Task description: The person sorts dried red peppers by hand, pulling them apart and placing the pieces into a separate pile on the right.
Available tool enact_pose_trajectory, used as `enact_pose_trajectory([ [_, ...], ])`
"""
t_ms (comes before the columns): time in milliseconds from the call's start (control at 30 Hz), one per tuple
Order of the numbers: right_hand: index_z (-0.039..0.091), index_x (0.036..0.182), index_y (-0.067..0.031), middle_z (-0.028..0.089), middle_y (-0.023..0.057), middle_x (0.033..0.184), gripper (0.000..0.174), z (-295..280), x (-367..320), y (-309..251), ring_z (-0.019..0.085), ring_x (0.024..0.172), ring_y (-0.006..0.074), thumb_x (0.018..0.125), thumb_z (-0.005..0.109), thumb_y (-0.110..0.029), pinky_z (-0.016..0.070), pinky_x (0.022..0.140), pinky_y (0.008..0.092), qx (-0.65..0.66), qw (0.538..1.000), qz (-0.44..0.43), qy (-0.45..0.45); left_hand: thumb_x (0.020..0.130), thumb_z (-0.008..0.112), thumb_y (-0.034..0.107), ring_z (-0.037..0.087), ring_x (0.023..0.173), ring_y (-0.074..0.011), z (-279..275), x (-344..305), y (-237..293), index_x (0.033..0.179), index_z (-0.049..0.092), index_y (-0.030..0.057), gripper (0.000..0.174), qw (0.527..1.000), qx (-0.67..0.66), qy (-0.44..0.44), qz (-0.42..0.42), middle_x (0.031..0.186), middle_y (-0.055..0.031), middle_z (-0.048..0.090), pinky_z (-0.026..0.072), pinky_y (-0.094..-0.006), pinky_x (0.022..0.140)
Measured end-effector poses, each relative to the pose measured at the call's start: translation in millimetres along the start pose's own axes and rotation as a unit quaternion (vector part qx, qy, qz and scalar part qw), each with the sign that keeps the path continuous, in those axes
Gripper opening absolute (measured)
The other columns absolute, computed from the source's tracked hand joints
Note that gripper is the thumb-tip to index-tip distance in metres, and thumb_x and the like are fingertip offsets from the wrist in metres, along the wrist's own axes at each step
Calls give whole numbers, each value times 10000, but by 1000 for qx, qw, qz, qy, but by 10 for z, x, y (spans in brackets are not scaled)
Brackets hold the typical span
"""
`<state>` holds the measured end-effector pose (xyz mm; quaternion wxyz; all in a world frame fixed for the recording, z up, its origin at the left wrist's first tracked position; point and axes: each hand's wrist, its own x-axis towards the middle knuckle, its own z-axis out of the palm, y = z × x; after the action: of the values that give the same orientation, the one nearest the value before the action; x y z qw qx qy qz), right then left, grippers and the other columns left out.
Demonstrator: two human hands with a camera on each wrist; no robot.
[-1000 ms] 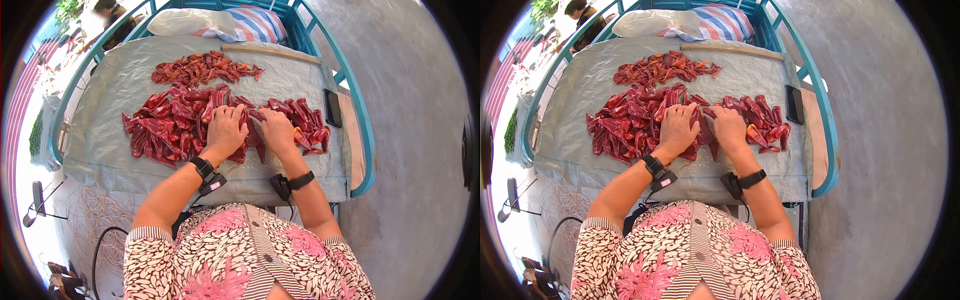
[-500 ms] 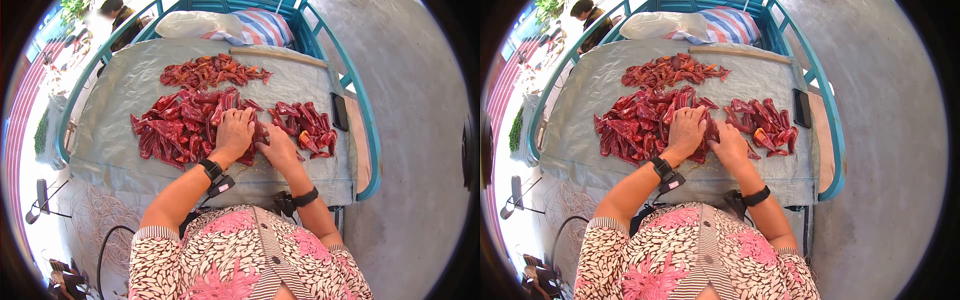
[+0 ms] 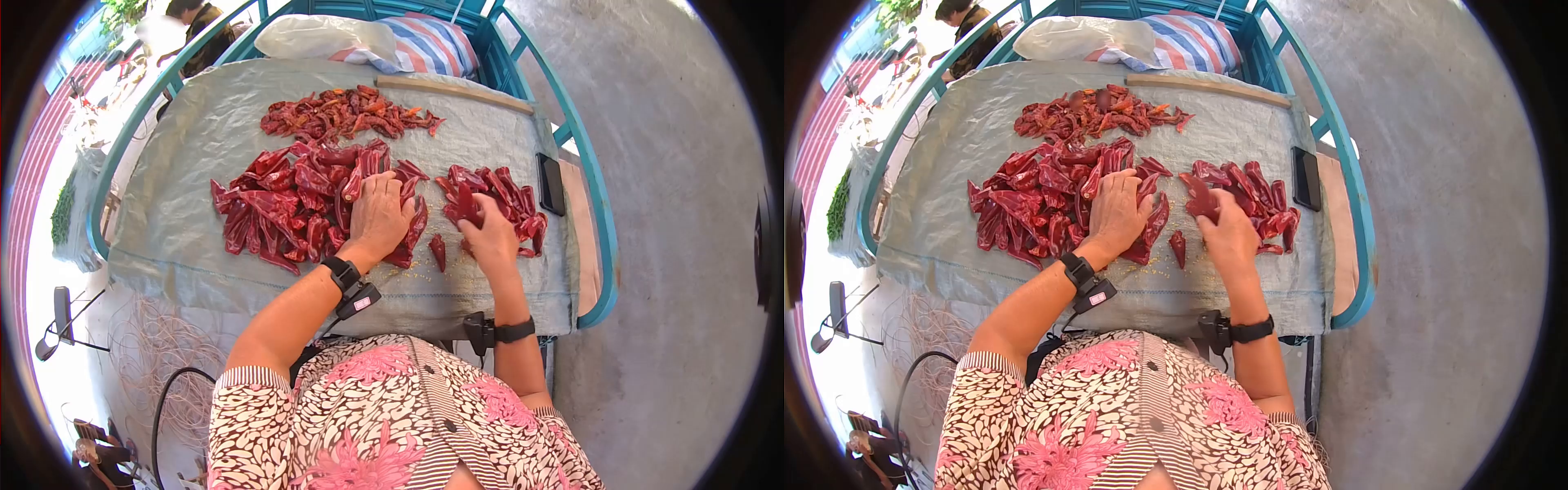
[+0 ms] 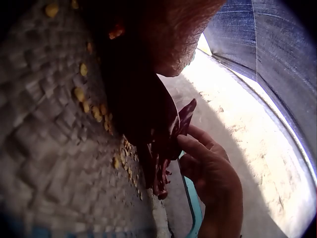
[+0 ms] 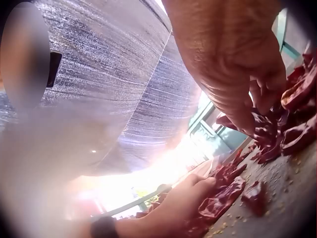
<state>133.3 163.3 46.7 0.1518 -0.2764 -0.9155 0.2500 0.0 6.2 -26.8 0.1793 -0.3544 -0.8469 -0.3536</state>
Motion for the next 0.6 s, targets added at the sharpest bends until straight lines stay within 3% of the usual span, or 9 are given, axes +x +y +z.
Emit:
enact_pose_trajectory([
  [67,593,1361,-119,663,131,1200,521,-2,-29,179,714,845,283,869,750,-177,552,799,437,-41,994,-32,98,900,708,218,517,1240,-343,17,-7,-2,1144,634,21,322,1000,0,0,3,1290,-132,604,479,-439,1022],
  [167,601,1358,-125,593,113,1286,492,-62,-124,87,694,808,258,886,739,-148,553,779,414,56,996,-19,72,895,725,219,521,1238,-339,26,-1,-41,1080,681,69,242,1000,-17,5,22,1280,-122,613,467,-441,1024],
  [233,584,1393,-113,584,126,1330,532,-47,-157,56,678,820,221,885,740,-111,552,770,364,110,993,-39,10,893,739,218,524,1241,-341,-54,-2,-2,1060,712,97,208,998,-46,1,37,1275,-128,621,440,-445,1049],
  [267,581,1401,-110,580,131,1345,540,-13,-162,73,674,820,223,884,740,-102,552,772,356,146,988,-54,-17,894,748,233,537,1232,-298,-44,9,-5,1005,735,132,151,996,-49,33,67,1220,-88,649,390,-474,1085],
  [333,570,1423,-95,569,144,1402,542,21,-188,35,676,836,237,902,716,-62,551,785,328,197,975,-88,-47,903,740,222,561,1204,-269,-118,33,73,1022,736,141,144,993,-43,17,108,1148,-52,674,344,-500,1111],
  [433,613,1367,-77,620,141,1354,458,35,-168,41,695,936,256,918,695,-45,554,809,334,196,967,-150,-63,920,722,205,593,1149,-236,-256,65,190,1039,735,152,130,987,-35,-25,153,1049,-12,696,289,-530,1137],
  [467,629,1338,-76,638,138,1325,423,50,-162,65,695,966,254,921,692,-44,553,811,339,203,968,-129,-70,927,715,199,603,1128,-227,-287,72,213,1043,735,155,126,985,-33,-41,164,1017,0,701,273,-539,1143],
  [533,662,1281,-74,675,133,1267,355,69,-135,111,697,1025,250,928,684,-43,553,816,349,217,968,-89,-84,927,702,166,610,1093,-225,-312,93,216,1056,733,150,134,985,-41,-62,157,1002,-14,701,305,-510,1115],
  [600,686,1226,-79,692,129,1212,303,1,-129,113,697,1023,247,925,682,-45,548,817,360,174,979,-108,-25,919,697,147,609,1055,-228,-349,120,206,1058,728,142,143,987,-39,-52,149,988,-26,696,338,-480,1072],
])
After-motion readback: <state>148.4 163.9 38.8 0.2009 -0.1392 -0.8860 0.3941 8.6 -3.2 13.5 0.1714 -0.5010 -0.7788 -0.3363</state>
